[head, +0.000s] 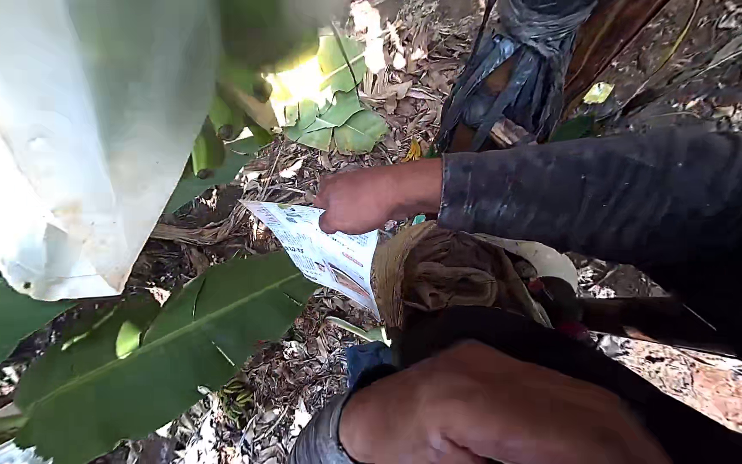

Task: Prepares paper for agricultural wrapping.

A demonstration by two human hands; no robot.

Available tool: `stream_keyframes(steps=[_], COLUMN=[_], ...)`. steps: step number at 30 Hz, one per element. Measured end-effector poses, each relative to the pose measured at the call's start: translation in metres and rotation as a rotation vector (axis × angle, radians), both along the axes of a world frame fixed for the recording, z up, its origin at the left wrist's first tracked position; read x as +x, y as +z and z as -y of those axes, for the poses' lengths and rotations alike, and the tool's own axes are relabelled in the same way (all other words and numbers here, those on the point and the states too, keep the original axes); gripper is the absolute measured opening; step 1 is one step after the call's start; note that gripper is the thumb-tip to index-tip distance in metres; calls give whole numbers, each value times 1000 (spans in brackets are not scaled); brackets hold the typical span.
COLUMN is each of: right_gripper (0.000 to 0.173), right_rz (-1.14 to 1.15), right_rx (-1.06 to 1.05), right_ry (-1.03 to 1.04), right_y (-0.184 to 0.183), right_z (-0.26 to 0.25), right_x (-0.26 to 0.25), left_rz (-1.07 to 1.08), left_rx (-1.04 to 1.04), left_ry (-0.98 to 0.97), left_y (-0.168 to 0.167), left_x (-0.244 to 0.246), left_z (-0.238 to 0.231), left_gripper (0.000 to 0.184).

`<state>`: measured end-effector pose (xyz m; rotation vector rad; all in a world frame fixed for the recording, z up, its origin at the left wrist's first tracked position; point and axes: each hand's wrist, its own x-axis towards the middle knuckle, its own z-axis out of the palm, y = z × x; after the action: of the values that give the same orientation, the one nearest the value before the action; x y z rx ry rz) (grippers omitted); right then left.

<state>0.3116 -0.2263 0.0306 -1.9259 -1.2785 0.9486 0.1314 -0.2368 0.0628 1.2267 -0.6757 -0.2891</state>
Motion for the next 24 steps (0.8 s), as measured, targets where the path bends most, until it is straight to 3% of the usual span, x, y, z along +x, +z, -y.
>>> stream_keyframes(steps=[2,4,5,7,8,9,11,13,17,20,22,24], right_gripper=[27,26,24,21,22,24,25,34,76,65,49,48], right_rz=[-121,-311,-408,-532,-522,-488,-511,-634,-653,-561,-392,-207], right_rx=[22,15,13,14,6,-7,-34,-49,10,28,91,195], right_ry=[-63,-143,-178,-225,-231,-238,-275,-303,-267,-215,-179,-180], right_y=[3,6,6,7,8,8,1,-9,-23,-31,-38,-44], right_z=[1,2,1,-1,-1,0,0,1,-2,-7,-9,-13], right_x=[9,17,18,18,17,14,11,8,-5,-13,-19,-25], left_rz=[228,431,415,239,214,255,345,299,92,7,-73,-109], left_rx=[343,834,1071,1434,1522,1581,1628,1614,1389,1170,1027,913], left_ry=[607,1142,1257,1235,1227,1250,1319,1329,1407,1531,1552,1557], left_y=[-8,-31,-42,-57,-66,-75,-86,-84,-73,-76,-79,-81], left_x=[-7,-2,-1,3,6,9,15,16,9,0,-7,-12], left_z=[-34,-64,-76,-86,-87,-87,-87,-90,-119,-150,-161,-165], left_gripper=[20,22,37,75,75,60,30,26,20,20,21,22])
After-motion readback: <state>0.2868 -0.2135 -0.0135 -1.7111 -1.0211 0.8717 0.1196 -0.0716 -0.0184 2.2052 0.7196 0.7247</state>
